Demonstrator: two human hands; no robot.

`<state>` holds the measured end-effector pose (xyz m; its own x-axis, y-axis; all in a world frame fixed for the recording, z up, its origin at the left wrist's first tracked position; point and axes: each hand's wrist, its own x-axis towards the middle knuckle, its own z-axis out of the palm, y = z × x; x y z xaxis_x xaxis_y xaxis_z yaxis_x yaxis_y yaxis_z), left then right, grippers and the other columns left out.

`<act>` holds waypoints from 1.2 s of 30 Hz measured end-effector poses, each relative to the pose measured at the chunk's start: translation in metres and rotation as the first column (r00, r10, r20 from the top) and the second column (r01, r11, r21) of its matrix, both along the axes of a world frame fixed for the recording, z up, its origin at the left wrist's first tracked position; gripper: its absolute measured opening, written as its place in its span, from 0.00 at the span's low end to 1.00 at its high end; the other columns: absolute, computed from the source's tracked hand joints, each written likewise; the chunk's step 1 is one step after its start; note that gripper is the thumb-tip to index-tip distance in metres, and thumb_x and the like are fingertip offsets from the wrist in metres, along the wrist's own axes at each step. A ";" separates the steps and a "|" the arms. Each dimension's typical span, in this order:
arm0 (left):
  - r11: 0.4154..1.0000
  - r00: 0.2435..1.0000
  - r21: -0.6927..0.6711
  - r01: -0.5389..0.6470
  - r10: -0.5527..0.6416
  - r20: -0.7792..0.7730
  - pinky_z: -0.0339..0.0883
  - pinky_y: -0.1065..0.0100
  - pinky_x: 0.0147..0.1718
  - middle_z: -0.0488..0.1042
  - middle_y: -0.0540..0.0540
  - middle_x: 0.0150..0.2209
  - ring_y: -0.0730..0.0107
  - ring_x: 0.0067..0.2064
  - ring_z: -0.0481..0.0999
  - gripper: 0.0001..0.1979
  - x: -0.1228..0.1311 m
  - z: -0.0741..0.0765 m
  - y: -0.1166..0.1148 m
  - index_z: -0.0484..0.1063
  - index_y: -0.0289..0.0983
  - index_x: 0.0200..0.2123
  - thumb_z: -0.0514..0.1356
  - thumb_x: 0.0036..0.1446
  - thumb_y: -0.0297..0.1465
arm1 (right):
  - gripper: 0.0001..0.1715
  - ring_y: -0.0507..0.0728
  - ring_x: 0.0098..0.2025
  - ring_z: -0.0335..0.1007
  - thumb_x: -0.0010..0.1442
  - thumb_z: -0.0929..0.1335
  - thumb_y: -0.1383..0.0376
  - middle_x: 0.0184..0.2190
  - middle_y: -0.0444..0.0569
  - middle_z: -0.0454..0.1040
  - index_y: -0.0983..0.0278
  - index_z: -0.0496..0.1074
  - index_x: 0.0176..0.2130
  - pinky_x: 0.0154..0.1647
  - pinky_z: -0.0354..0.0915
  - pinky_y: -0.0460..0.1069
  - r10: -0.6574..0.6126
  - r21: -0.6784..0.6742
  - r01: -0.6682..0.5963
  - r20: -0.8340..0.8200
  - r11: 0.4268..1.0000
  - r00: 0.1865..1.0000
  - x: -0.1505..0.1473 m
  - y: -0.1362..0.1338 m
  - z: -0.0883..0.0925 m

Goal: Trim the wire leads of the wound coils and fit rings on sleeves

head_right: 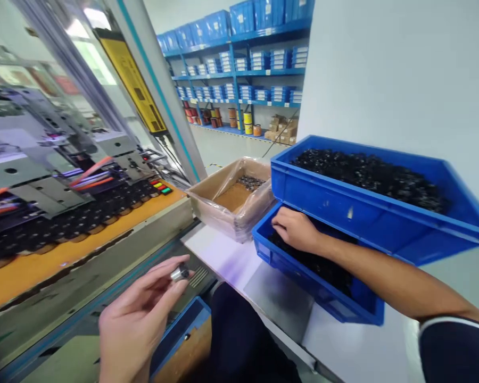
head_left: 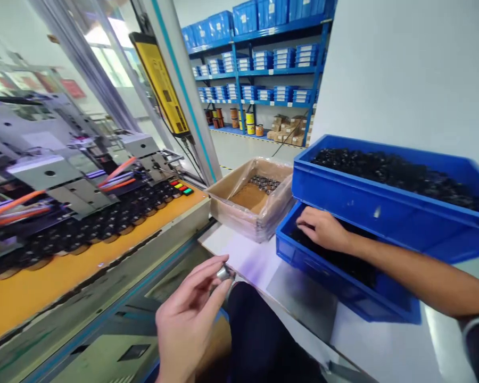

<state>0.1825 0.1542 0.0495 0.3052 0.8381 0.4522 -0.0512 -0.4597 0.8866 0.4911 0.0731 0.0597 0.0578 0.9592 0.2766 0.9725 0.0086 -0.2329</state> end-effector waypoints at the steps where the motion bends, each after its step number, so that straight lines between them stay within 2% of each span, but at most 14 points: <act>1: 1.000 1.000 0.003 0.000 0.000 -0.003 0.77 0.77 0.33 0.83 0.44 0.43 0.74 0.33 0.81 0.13 -0.003 0.000 -0.005 0.80 0.40 0.42 0.69 0.51 0.29 | 0.10 0.55 0.38 0.67 0.66 0.64 0.68 0.35 0.53 0.72 0.69 0.74 0.38 0.44 0.65 0.49 0.018 0.056 -0.017 -0.008 0.998 1.000 -0.011 0.000 0.008; 3: 1.000 1.000 0.002 0.013 -0.013 0.011 0.77 0.78 0.36 0.83 0.45 0.42 0.73 0.36 0.82 0.14 -0.006 0.000 -0.014 0.80 0.41 0.44 0.69 0.51 0.28 | 0.08 0.53 0.37 0.68 0.66 0.66 0.66 0.34 0.51 0.72 0.68 0.73 0.38 0.42 0.66 0.48 0.167 0.220 -0.150 -0.059 0.964 0.984 -0.038 0.001 0.021; 4: 1.000 0.999 0.000 0.020 -0.020 0.035 0.77 0.78 0.38 0.83 0.46 0.43 0.71 0.39 0.82 0.13 -0.006 0.000 -0.019 0.80 0.41 0.43 0.69 0.52 0.27 | 0.07 0.53 0.37 0.68 0.66 0.67 0.65 0.33 0.50 0.73 0.68 0.73 0.37 0.40 0.67 0.47 0.290 0.317 -0.250 -0.086 0.915 0.953 -0.053 0.000 0.026; 7: 0.998 0.992 -0.035 0.053 -0.048 0.117 0.76 0.77 0.44 0.82 0.47 0.45 0.69 0.47 0.82 0.10 -0.006 -0.002 -0.030 0.79 0.41 0.38 0.69 0.52 0.26 | 0.06 0.52 0.36 0.70 0.67 0.68 0.67 0.32 0.50 0.73 0.68 0.71 0.37 0.38 0.69 0.46 0.611 0.562 -0.457 -0.112 0.689 0.783 -0.095 -0.004 0.028; 9: 0.994 0.992 -0.079 0.069 -0.060 0.112 0.75 0.79 0.43 0.82 0.47 0.45 0.71 0.44 0.82 0.11 -0.007 -0.006 -0.035 0.79 0.41 0.39 0.69 0.51 0.26 | 0.06 0.51 0.35 0.70 0.67 0.67 0.67 0.31 0.50 0.74 0.68 0.70 0.37 0.38 0.70 0.44 0.677 0.611 -0.494 -0.094 0.618 0.730 -0.115 -0.007 0.021; 11: 0.987 0.991 -0.125 0.100 -0.087 0.101 0.75 0.80 0.41 0.82 0.47 0.46 0.74 0.39 0.83 0.14 -0.008 -0.011 -0.038 0.79 0.42 0.43 0.69 0.51 0.25 | 0.06 0.50 0.34 0.70 0.67 0.68 0.68 0.30 0.49 0.73 0.68 0.70 0.36 0.37 0.70 0.43 0.692 0.636 -0.508 -0.057 0.581 0.720 -0.123 -0.011 0.013; 13: 0.974 0.978 -0.151 0.170 -0.147 0.148 0.76 0.79 0.41 0.81 0.46 0.49 0.74 0.39 0.83 0.14 -0.008 -0.016 -0.039 0.79 0.42 0.43 0.69 0.52 0.25 | 0.06 0.49 0.34 0.70 0.67 0.68 0.68 0.30 0.49 0.73 0.68 0.70 0.36 0.36 0.70 0.42 0.694 0.645 -0.511 -0.041 0.568 0.719 -0.124 -0.012 0.006; 16: 0.956 0.942 -0.132 0.261 -0.222 0.250 0.76 0.77 0.41 0.81 0.47 0.49 0.71 0.43 0.82 0.10 -0.003 -0.019 -0.039 0.79 0.42 0.37 0.68 0.52 0.24 | 0.05 0.49 0.34 0.71 0.67 0.68 0.68 0.31 0.50 0.73 0.68 0.70 0.36 0.37 0.71 0.42 0.706 0.650 -0.501 -0.077 0.571 0.704 -0.120 -0.012 0.002; 18: 0.961 0.943 -0.125 0.245 -0.207 0.259 0.76 0.79 0.40 0.82 0.48 0.46 0.71 0.44 0.82 0.10 0.002 -0.020 -0.040 0.79 0.41 0.36 0.69 0.51 0.23 | 0.05 0.49 0.35 0.71 0.67 0.68 0.68 0.31 0.50 0.73 0.68 0.70 0.37 0.38 0.71 0.42 0.722 0.648 -0.512 -0.087 0.564 0.686 -0.118 -0.011 0.000; 21: 0.967 0.965 -0.178 0.184 -0.143 0.221 0.75 0.80 0.43 0.82 0.49 0.43 0.72 0.43 0.82 0.15 0.006 -0.019 -0.042 0.80 0.42 0.40 0.70 0.48 0.22 | 0.06 0.49 0.36 0.71 0.68 0.67 0.68 0.32 0.50 0.73 0.68 0.70 0.37 0.40 0.71 0.42 0.721 0.637 -0.522 -0.078 0.567 0.688 -0.115 -0.011 -0.001; 27: 0.959 0.972 -0.228 0.167 -0.122 0.200 0.77 0.79 0.42 0.82 0.48 0.43 0.73 0.40 0.83 0.14 0.008 -0.019 -0.041 0.80 0.41 0.38 0.71 0.47 0.24 | 0.09 0.50 0.39 0.72 0.70 0.64 0.65 0.34 0.52 0.73 0.68 0.69 0.39 0.43 0.71 0.44 0.693 0.528 -0.550 -0.107 0.647 0.713 -0.112 -0.011 -0.005; 31: 0.939 0.949 -0.249 0.239 -0.172 0.264 0.77 0.75 0.44 0.82 0.47 0.44 0.69 0.46 0.82 0.12 0.012 -0.022 -0.036 0.78 0.40 0.36 0.71 0.48 0.24 | 0.08 0.49 0.38 0.72 0.70 0.65 0.67 0.34 0.51 0.73 0.68 0.70 0.38 0.42 0.70 0.42 0.704 0.586 -0.537 -0.084 0.607 0.705 -0.111 -0.011 -0.005; 33: 0.939 0.942 -0.226 0.259 -0.194 0.273 0.76 0.75 0.44 0.82 0.47 0.42 0.70 0.45 0.82 0.10 0.013 -0.023 -0.035 0.78 0.40 0.34 0.71 0.48 0.23 | 0.08 0.49 0.38 0.71 0.69 0.65 0.67 0.34 0.50 0.73 0.68 0.70 0.37 0.42 0.70 0.42 0.705 0.608 -0.529 -0.072 0.592 0.706 -0.110 -0.011 -0.005; 36: 0.941 0.949 -0.234 0.244 -0.182 0.259 0.77 0.77 0.43 0.82 0.48 0.43 0.73 0.41 0.83 0.14 0.013 -0.024 -0.037 0.79 0.41 0.38 0.71 0.47 0.22 | 0.10 0.49 0.38 0.72 0.71 0.64 0.66 0.34 0.50 0.73 0.68 0.71 0.37 0.43 0.70 0.42 0.693 0.576 -0.535 -0.078 0.618 0.717 -0.109 -0.011 -0.005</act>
<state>0.1955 0.1172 0.0254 0.4031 0.8622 0.3067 -0.3390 -0.1706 0.9252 0.3819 0.0621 0.0545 -0.3479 0.5306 0.7730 0.5883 0.7655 -0.2607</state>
